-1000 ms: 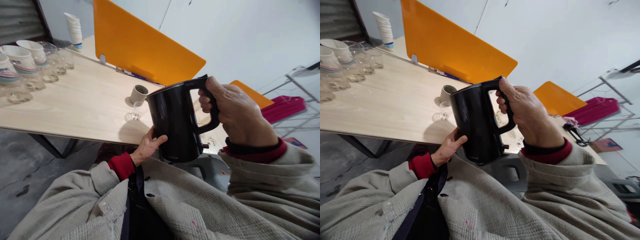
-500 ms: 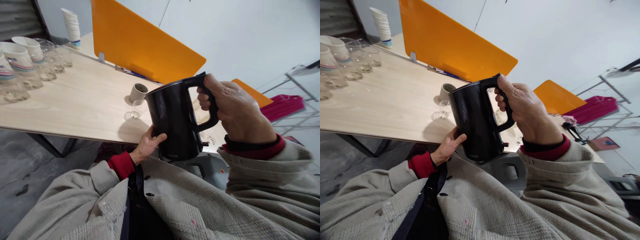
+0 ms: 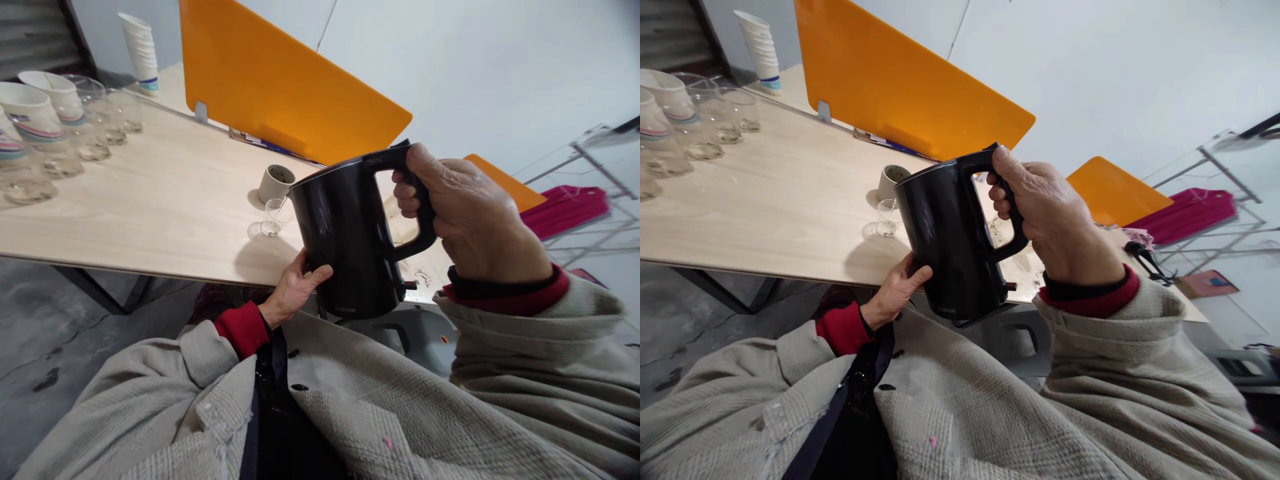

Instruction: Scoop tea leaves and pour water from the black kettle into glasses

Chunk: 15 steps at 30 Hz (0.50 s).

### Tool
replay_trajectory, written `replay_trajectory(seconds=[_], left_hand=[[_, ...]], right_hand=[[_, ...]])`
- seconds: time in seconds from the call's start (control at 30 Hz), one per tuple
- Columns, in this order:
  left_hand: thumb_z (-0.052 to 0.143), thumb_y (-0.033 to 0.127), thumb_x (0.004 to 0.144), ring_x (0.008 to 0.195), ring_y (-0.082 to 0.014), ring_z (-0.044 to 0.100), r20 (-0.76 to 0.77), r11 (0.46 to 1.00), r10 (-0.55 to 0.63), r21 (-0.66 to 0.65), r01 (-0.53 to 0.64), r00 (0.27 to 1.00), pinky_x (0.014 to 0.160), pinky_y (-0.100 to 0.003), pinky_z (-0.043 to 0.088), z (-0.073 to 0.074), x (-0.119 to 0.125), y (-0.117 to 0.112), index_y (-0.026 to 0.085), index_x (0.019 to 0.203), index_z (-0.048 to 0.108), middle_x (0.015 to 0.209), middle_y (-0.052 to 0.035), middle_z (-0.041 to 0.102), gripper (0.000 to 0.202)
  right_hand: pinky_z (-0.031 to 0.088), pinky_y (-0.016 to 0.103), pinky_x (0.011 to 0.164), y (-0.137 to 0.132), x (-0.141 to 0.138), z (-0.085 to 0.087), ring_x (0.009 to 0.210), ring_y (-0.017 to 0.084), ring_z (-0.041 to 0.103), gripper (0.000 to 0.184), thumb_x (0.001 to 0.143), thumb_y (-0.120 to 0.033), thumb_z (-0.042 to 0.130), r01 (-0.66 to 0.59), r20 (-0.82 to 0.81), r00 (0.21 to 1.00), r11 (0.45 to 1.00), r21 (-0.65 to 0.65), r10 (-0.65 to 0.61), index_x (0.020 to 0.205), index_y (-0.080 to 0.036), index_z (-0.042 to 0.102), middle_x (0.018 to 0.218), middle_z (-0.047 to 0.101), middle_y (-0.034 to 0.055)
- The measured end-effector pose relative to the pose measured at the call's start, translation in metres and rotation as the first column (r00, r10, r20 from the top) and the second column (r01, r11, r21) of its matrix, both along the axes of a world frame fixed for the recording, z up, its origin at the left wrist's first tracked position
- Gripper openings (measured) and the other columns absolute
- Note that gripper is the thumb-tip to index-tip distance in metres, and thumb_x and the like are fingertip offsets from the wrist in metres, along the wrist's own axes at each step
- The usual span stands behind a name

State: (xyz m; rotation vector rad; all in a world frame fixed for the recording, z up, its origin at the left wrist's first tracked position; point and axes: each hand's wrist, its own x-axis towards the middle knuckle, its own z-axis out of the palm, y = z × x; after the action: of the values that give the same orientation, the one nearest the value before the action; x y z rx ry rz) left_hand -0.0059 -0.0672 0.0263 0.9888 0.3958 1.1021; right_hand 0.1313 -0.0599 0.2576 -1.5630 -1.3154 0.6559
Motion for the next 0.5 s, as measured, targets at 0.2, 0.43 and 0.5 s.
replay_trajectory(seconds=[0.2, 0.43, 0.5], left_hand=[[0.087, 0.074, 0.081, 0.150, -0.0362, 0.060, -0.003, 1.000, 0.007, -0.006, -0.007, 1.000, 0.133, -0.055, 0.042, -0.0003, 0.0008, 0.0001, 0.019, 0.147, 0.064, 0.153, -0.0156, 0.072, 0.089], [0.087, 0.074, 0.081, 0.150, -0.0361, 0.060, -0.009, 1.000, 0.000, 0.009, 0.000, 1.000, 0.131, -0.055, 0.044, 0.0016, 0.0000, 0.0006, 0.020, 0.148, 0.063, 0.152, -0.0151, 0.073, 0.088], [0.087, 0.073, 0.082, 0.150, -0.0364, 0.060, -0.012, 1.000, -0.001, 0.013, 0.002, 1.000, 0.131, -0.056, 0.044, 0.0016, -0.0002, 0.0010, 0.020, 0.148, 0.063, 0.152, -0.0156, 0.073, 0.088]], right_hand=[[0.031, 0.018, 0.046, -0.0018, 0.0002, 0.0002, 0.055, 0.003, 0.042, 0.045, 0.109, -0.042, 0.071, -0.002, -0.011, 1.000, 1.000, 0.020, 0.002, 0.073, -0.015, 0.065, 0.074, 0.052, -0.0017], [0.031, 0.017, 0.046, -0.0028, -0.0015, 0.0005, 0.053, 0.003, 0.040, 0.049, 0.114, -0.037, 0.062, 0.028, -0.013, 1.000, 1.000, 0.011, -0.028, 0.070, -0.016, 0.064, 0.068, 0.049, -0.0031], [0.030, 0.017, 0.045, -0.0026, -0.0007, -0.0001, 0.052, 0.003, 0.040, 0.049, 0.115, -0.036, 0.060, 0.037, -0.016, 0.999, 0.999, 0.026, -0.037, 0.069, -0.017, 0.063, 0.069, 0.051, -0.0024]])
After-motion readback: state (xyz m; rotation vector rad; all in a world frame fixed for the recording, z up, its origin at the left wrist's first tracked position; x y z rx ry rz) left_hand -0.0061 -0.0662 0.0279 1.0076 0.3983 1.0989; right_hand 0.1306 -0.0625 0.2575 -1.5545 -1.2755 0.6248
